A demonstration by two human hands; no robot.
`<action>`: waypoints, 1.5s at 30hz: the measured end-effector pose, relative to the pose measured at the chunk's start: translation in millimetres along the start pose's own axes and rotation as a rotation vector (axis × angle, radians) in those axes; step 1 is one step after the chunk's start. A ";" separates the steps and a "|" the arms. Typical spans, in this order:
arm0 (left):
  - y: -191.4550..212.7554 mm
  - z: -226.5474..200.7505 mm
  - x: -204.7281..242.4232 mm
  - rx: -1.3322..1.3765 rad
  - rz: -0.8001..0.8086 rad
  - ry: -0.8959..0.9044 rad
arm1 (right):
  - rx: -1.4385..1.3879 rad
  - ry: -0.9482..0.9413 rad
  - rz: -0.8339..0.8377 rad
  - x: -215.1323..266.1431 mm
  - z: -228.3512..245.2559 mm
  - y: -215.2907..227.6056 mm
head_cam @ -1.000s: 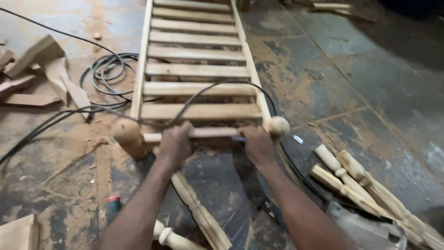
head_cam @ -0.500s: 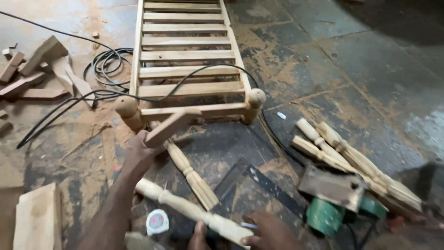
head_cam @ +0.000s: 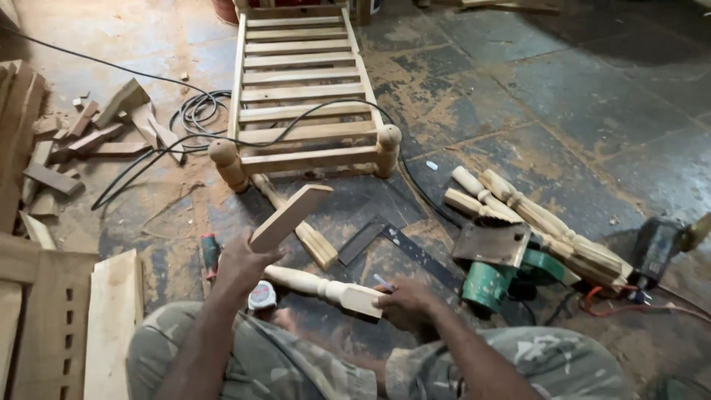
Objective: Assembling, measuring, and trimming wooden spindles and frame components for a furniture piece.
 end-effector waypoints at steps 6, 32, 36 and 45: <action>-30.2 -54.4 22.5 -0.295 0.172 -0.220 | 0.092 -0.260 -0.200 25.9 -12.4 33.4; -223.7 40.5 63.5 -0.871 0.621 -0.495 | 0.296 -0.563 -0.399 106.7 34.0 150.6; -233.2 41.8 64.4 -0.913 0.620 -0.559 | 0.332 -0.458 -0.468 108.3 35.6 157.2; -225.0 34.0 52.7 -0.660 0.382 -0.657 | 0.253 -0.581 -0.425 120.3 31.1 158.0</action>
Point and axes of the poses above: each hand's wrist, its own x-axis away from the middle knuckle, its own y-axis out of the back of the hand, z = x × y, the point moved 10 cm from there along -x, towards the middle knuckle
